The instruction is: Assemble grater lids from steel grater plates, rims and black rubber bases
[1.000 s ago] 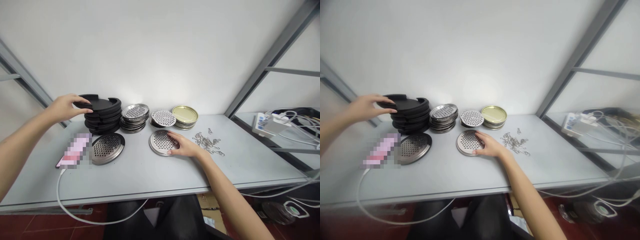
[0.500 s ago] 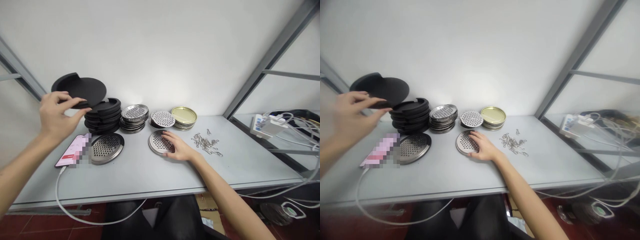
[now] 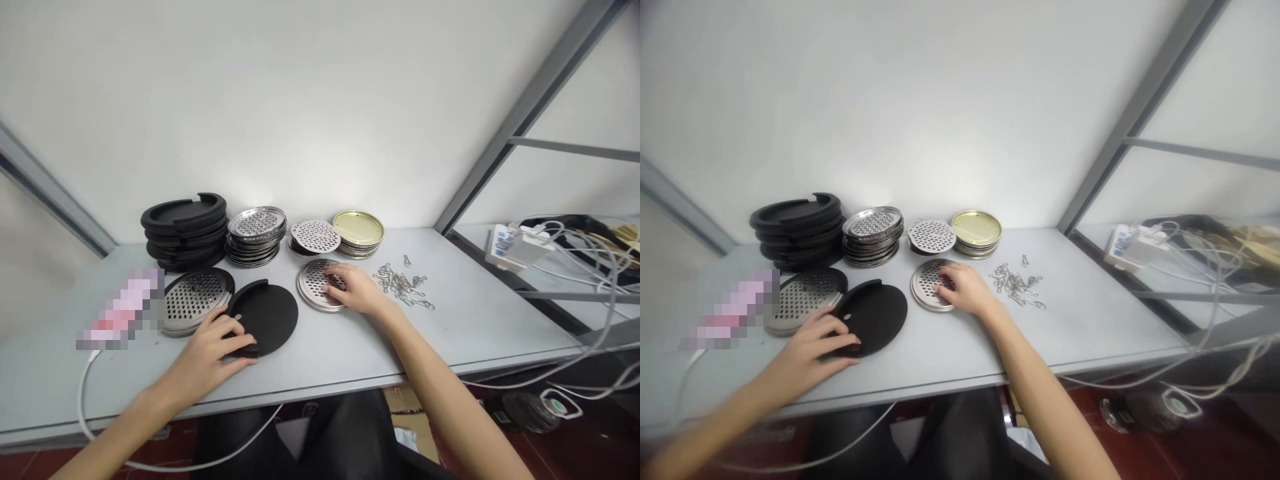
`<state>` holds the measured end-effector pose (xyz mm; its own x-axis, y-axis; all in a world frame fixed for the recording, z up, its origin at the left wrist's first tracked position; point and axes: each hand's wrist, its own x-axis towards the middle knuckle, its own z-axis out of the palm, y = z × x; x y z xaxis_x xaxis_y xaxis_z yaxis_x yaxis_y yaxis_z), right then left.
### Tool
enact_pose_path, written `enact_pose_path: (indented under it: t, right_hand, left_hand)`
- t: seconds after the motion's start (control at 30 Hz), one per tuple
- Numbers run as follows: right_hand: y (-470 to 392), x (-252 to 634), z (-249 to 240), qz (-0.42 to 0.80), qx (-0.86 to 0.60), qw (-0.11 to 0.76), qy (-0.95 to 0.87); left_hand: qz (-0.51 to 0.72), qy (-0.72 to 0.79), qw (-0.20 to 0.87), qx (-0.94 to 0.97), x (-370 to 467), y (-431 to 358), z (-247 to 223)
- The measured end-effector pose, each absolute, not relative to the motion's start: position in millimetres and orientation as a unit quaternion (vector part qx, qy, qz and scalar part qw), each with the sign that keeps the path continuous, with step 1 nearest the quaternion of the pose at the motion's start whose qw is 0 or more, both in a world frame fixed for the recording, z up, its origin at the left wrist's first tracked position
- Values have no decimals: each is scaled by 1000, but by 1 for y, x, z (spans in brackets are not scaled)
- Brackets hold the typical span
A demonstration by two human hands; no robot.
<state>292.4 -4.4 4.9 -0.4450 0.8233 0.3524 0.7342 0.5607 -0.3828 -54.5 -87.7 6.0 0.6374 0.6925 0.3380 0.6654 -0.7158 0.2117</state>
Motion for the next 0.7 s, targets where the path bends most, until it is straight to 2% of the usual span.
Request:
enact_pose_path:
  t: [0.13,0.33,0.43,0.57,0.7]
  right_hand:
    - [-4,294,6,66,-514,268,-812]
    - [2,297,1,51,-542,334,-769]
    - [4,302,0,53,-570,331,-750]
    - [0,305,1,80,-534,273,-796]
    - [-8,293,4,86,-463,276,-838]
  left_hand:
    - [192,370,70,906,-34,-71,2]
    - [171,347,146,910,-10,-33,19]
    - [189,345,189,900,-4,-16,22]
    - [275,343,171,882,-1,-6,17]
    - [334,332,127,873,-3,-12,10]
